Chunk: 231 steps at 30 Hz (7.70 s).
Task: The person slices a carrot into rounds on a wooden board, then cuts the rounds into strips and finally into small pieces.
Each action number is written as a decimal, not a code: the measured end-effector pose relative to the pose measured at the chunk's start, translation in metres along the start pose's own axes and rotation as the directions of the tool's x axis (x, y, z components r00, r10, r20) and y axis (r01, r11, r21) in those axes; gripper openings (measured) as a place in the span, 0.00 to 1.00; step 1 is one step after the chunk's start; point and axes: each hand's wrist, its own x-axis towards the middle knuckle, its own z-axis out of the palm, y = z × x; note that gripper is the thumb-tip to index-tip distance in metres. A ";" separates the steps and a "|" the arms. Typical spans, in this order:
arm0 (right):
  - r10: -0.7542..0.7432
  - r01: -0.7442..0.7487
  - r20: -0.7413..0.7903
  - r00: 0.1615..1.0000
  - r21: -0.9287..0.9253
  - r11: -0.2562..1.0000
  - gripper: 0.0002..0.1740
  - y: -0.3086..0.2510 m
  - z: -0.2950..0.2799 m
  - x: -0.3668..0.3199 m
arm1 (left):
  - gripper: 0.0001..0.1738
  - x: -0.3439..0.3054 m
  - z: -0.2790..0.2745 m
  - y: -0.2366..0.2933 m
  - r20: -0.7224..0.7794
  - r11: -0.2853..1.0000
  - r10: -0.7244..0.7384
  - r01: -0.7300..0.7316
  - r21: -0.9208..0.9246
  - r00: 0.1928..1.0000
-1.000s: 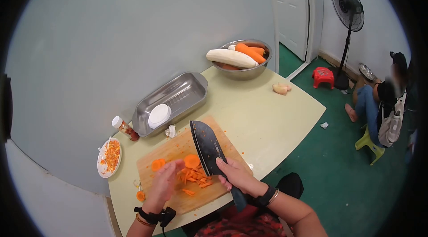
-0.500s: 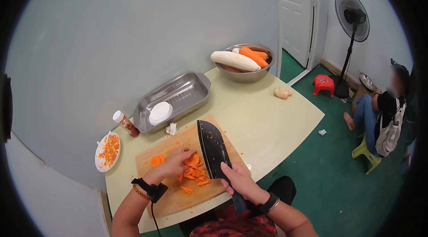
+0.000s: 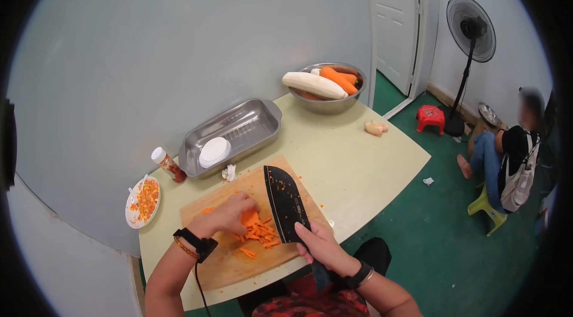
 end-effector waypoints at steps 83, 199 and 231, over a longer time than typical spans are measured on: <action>-0.172 0.357 0.312 0.934 -0.819 0.449 0.15 -0.080 0.019 0.047 | 0.31 -0.141 0.071 -0.024 -0.578 0.902 -0.429 0.295 -0.314 0.695; -0.162 0.310 0.268 0.950 -0.732 0.607 0.31 -0.010 0.033 0.003 | 0.38 -0.167 0.082 0.003 -0.384 0.460 -0.634 -0.071 -0.885 0.671; 0.118 -0.053 0.088 0.989 -0.536 0.842 0.11 -0.041 0.008 0.023 | 0.34 -0.147 0.053 0.074 -0.275 0.999 0.025 -0.014 0.042 0.961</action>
